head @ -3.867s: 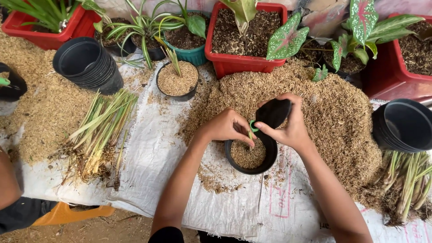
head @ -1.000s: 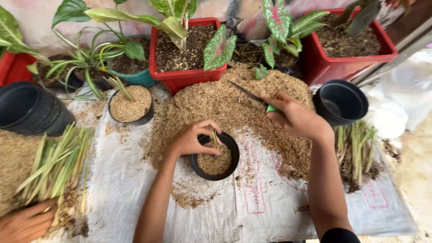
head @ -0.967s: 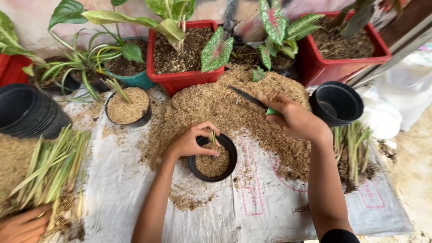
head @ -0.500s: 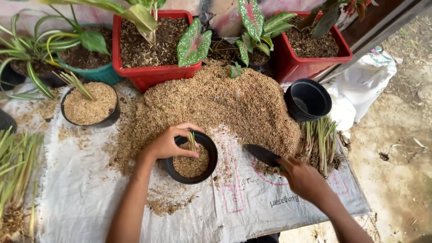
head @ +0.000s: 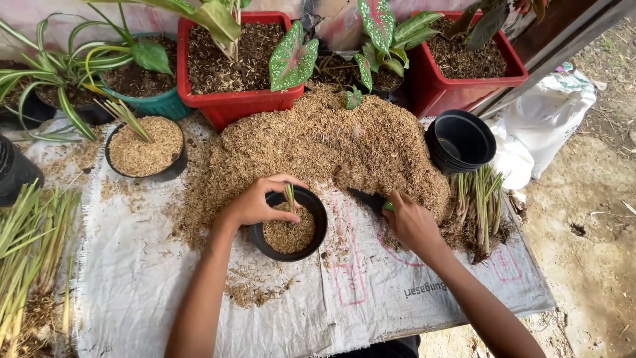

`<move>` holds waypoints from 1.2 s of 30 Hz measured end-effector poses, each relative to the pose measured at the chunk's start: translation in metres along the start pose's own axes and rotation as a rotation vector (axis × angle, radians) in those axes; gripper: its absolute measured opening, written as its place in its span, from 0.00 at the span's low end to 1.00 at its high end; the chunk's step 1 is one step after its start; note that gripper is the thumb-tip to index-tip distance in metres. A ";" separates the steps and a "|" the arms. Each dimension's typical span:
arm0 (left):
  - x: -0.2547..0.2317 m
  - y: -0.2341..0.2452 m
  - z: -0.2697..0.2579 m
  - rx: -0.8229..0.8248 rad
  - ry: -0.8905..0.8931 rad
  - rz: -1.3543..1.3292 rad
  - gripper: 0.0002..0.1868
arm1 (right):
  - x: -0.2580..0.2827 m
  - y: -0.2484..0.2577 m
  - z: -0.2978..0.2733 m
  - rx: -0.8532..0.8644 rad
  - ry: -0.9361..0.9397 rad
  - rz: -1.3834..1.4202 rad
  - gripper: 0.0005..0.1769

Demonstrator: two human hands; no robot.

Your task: The person fills a black plastic pot with a loose, fibrous growing medium using a small green trowel. They then place a plant cutting into the pot and continue to add more medium around the base, patting it down to secure the plant.

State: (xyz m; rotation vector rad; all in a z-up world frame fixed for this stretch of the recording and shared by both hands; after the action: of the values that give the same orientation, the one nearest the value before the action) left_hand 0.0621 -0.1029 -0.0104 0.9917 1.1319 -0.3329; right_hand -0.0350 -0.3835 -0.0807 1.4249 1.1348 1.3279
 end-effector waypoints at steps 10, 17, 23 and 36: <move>0.016 0.002 -0.001 -0.040 0.030 0.000 0.16 | 0.023 0.024 0.034 -0.030 -0.081 0.010 0.17; 0.025 0.010 0.004 -0.203 -0.018 0.009 0.13 | 0.010 0.023 0.038 -0.067 -0.046 0.047 0.17; 0.038 0.017 0.005 -0.359 -0.060 0.024 0.13 | 0.015 0.033 0.042 -0.072 -0.018 0.101 0.15; 0.013 0.018 0.003 -0.339 -0.238 0.006 0.23 | 0.012 0.058 0.047 -0.074 0.089 0.261 0.18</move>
State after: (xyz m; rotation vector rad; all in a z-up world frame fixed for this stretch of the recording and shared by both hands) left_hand 0.0815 -0.0926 -0.0124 0.6378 0.9302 -0.2372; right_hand 0.0161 -0.3846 -0.0243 1.5100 0.9694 1.6125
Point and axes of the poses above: each hand's wrist, its own z-axis towards the middle knuckle, its own y-axis out of the back of the hand, x = y × z, the point moved 10 cm from there along z, towards the middle knuckle, and after that the axes turned 9 degrees about z, right-handed, at the moved point
